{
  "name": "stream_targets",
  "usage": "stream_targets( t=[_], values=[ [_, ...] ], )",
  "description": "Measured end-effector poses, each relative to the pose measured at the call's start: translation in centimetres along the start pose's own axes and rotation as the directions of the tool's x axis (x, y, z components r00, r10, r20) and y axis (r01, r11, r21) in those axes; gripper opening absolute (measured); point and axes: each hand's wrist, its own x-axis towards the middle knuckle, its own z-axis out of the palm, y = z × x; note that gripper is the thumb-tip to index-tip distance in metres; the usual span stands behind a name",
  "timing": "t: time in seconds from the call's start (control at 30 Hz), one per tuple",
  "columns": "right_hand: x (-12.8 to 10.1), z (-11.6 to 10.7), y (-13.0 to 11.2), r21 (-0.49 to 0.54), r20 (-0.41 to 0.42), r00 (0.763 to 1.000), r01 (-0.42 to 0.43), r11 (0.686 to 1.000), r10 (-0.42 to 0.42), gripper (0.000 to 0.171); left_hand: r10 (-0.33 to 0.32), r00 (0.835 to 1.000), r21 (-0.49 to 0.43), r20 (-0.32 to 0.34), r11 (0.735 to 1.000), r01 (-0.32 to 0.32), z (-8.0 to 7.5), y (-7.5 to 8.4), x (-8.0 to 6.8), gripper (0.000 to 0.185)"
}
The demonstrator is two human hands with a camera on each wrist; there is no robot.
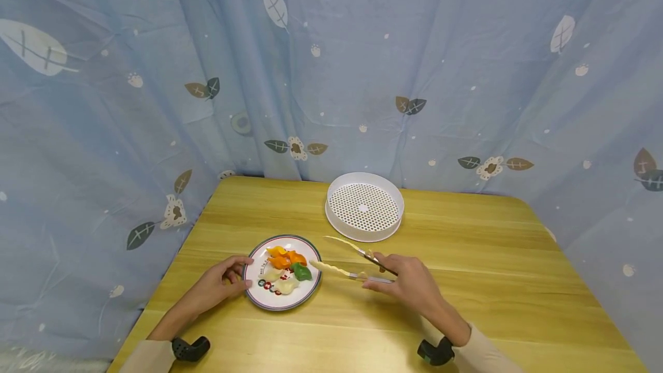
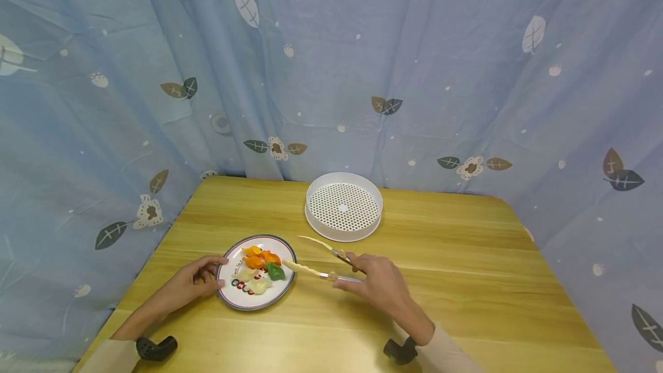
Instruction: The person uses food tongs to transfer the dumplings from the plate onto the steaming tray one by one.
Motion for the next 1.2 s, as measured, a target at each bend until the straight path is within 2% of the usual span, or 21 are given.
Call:
stream_targets(
  t=[0.37, 0.87, 1.2],
  values=[
    [-0.3, 0.5, -1.2, 0.019, 0.038, 0.997, 0.064, 0.998, -0.064, 0.061, -0.015, 1.0, -0.011, -0.003, 1.0, 0.015, 0.0, 0.0, 0.0, 0.052],
    [0.2, 1.6, -2.2, -0.036, 0.076, 0.996, 0.057, 0.998, -0.054, 0.058, -0.026, 1.0, 0.001, -0.014, 1.0, 0.026, 0.2, -0.1, 0.0, 0.051],
    [0.5, 1.4, -2.8, -0.042, 0.084, 0.991, 0.106, 0.994, -0.102, 0.054, -0.047, 0.999, 0.017, -0.022, 0.999, 0.047, 0.2, -0.1, 0.0, 0.052]
  ],
)
